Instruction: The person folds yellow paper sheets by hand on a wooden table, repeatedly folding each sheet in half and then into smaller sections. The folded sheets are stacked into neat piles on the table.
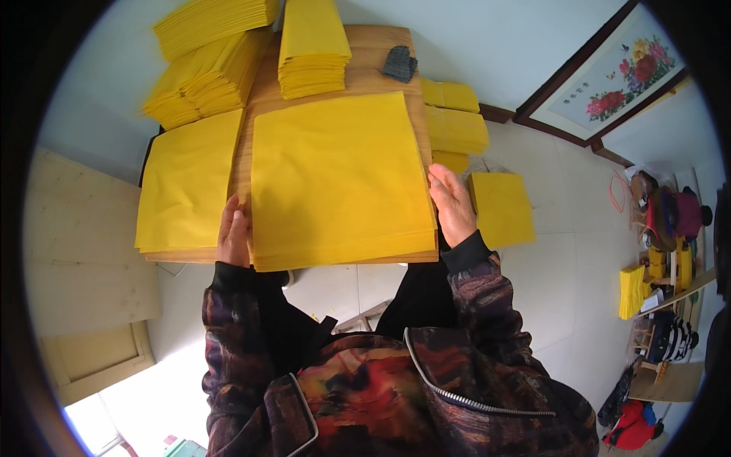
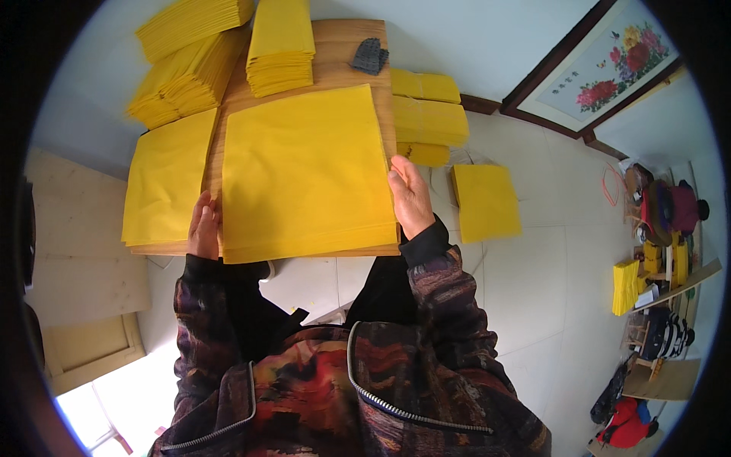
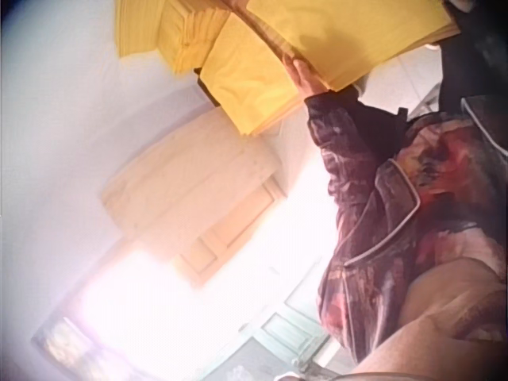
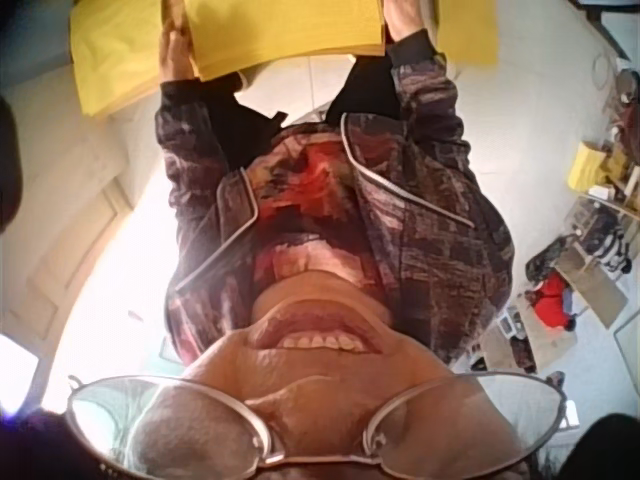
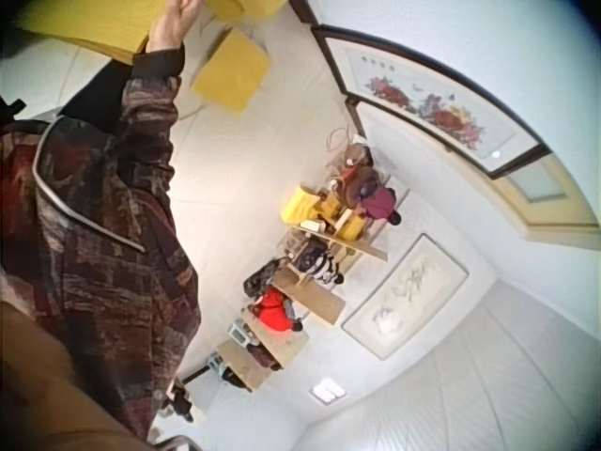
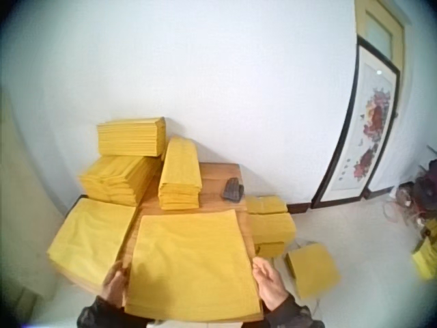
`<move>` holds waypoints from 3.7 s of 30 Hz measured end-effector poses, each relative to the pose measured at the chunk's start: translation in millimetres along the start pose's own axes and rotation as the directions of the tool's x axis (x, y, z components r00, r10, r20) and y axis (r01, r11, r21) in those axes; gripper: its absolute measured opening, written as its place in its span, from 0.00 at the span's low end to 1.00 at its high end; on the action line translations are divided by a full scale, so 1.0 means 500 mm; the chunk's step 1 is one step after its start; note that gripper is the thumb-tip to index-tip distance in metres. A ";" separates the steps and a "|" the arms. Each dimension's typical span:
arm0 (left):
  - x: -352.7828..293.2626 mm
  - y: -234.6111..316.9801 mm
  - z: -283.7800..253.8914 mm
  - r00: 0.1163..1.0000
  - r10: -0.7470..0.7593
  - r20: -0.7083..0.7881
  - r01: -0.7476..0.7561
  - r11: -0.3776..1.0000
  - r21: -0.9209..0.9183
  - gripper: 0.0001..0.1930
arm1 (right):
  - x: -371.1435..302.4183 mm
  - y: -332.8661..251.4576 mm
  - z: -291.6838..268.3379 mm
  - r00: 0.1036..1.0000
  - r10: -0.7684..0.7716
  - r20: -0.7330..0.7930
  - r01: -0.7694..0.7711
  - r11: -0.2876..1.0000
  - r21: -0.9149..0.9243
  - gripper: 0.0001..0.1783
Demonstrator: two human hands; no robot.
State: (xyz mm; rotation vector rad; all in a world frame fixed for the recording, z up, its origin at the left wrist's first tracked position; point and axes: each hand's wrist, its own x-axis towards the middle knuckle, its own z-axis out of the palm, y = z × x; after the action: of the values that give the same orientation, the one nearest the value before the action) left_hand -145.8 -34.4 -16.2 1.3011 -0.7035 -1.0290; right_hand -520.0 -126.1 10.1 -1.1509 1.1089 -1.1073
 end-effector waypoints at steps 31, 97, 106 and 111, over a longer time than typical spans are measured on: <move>0.003 -0.005 0.020 0.986 0.115 -0.119 -0.023 0.808 0.589 0.28 | -0.025 0.007 0.008 0.909 -0.372 0.187 0.336 0.390 -0.858 0.14; 0.042 -0.018 0.007 0.973 0.223 -0.061 -0.114 0.695 0.710 0.24 | 0.010 -0.006 0.014 0.912 -0.276 0.303 0.380 0.292 -0.878 0.15; 0.038 -0.011 0.012 0.968 0.242 -0.069 -0.127 0.706 0.697 0.24 | -0.002 0.000 0.109 0.888 -0.200 0.414 0.443 0.133 -0.886 0.15; 0.040 -0.018 0.008 0.968 0.238 -0.077 -0.116 0.701 0.703 0.24 | -0.022 0.002 0.145 0.831 -0.289 0.475 0.524 0.125 -0.842 0.07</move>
State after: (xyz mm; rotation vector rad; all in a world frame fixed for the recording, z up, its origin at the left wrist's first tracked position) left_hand -143.1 -54.0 -27.0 1.8977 -1.1314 -0.4771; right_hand -449.2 -107.3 15.7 -2.6866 1.3617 -0.5271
